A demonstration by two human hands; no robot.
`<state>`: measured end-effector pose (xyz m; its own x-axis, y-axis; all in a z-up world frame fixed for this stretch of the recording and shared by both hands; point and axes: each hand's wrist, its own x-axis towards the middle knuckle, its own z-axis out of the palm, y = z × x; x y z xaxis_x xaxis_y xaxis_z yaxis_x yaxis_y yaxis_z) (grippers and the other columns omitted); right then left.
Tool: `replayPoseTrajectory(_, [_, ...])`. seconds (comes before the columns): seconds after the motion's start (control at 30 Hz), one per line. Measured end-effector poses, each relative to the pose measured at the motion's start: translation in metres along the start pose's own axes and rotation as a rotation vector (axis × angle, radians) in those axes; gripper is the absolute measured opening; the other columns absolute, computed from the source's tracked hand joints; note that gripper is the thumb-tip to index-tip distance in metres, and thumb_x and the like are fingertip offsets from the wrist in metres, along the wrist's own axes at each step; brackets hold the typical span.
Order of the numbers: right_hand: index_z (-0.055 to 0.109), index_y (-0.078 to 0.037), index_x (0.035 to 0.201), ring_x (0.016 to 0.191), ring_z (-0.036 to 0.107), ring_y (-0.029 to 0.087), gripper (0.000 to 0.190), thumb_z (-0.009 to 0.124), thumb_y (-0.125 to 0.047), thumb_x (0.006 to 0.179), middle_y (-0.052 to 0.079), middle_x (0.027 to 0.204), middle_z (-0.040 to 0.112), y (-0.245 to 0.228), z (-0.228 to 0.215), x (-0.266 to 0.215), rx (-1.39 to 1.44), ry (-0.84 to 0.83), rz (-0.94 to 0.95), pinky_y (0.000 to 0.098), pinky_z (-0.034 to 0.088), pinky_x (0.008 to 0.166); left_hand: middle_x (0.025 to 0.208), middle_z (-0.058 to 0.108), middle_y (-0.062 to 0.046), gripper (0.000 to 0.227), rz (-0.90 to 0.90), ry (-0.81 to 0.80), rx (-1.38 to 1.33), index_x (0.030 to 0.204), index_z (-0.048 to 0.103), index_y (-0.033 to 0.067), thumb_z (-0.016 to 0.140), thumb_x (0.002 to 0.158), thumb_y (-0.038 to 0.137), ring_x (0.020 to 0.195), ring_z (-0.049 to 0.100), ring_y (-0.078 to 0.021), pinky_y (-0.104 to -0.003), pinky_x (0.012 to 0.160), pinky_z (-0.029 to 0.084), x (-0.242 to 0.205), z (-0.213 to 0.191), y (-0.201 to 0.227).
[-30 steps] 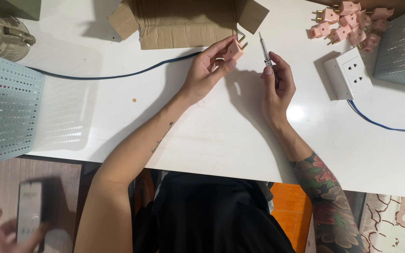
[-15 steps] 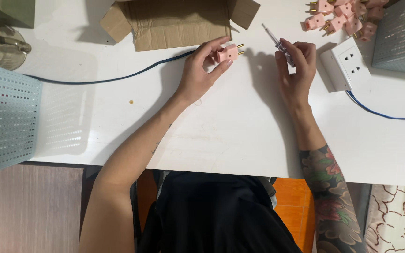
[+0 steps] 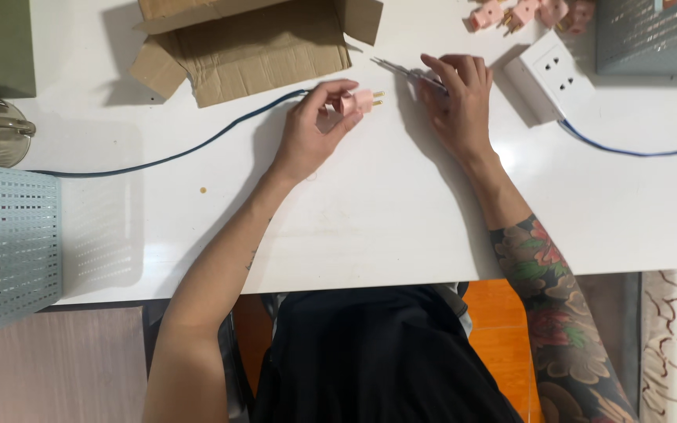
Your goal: The person assembles pink electrical plugs by inserting wires into the terminals and tightening them with a screwdriver. They handle multiple plugs, wires, and screws, placing finished plugs into a basket and occasionally picking up a phone.
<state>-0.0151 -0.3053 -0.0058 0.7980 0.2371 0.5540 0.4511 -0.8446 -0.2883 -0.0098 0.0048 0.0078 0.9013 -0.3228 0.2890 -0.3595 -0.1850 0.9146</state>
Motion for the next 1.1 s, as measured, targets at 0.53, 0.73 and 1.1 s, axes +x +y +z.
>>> replayPoseTrajectory(0.53, [0.083, -0.009, 0.139, 0.103, 0.067, 0.026, 0.028, 0.082, -0.027, 0.117, 0.007, 0.107, 0.079, -0.053, 0.021, -0.004, 0.517, 0.054, 0.018, 0.0451, 0.046, 0.106, 0.124, 0.077, -0.009, 0.043, -0.009, -0.030, -0.429, 0.147, 0.064, 0.0039, 0.086, 0.111, 0.016, 0.117, 0.079, -0.0145, -0.033, 0.107, 0.064, -0.002, 0.011, -0.008])
replayPoseTrajectory(0.73, [0.080, -0.004, 0.128, 0.098, 0.063, 0.024, 0.013, 0.075, -0.015, 0.122, 0.006, 0.107, 0.076, -0.060, 0.016, -0.006, 0.613, 0.029, 0.035, 0.0406, 0.046, 0.100, 0.128, 0.076, 0.004, 0.050, -0.016, -0.144, -0.137, 0.163, 0.064, 0.0112, 0.078, 0.116, 0.015, 0.122, 0.068, -0.0099, -0.027, 0.114, 0.054, -0.006, 0.009, 0.011])
replayPoseTrajectory(1.1, [0.069, -0.004, 0.150, 0.108, 0.073, 0.019, 0.029, 0.068, -0.015, 0.124, 0.006, 0.112, 0.078, -0.069, 0.011, -0.002, 0.771, 0.037, 0.175, 0.0345, 0.057, 0.100, 0.137, 0.078, -0.013, 0.027, 0.048, 0.142, -0.336, 0.131, 0.063, 0.0087, 0.081, 0.110, 0.005, 0.131, 0.077, -0.0278, -0.034, 0.114, 0.061, 0.003, -0.001, 0.003])
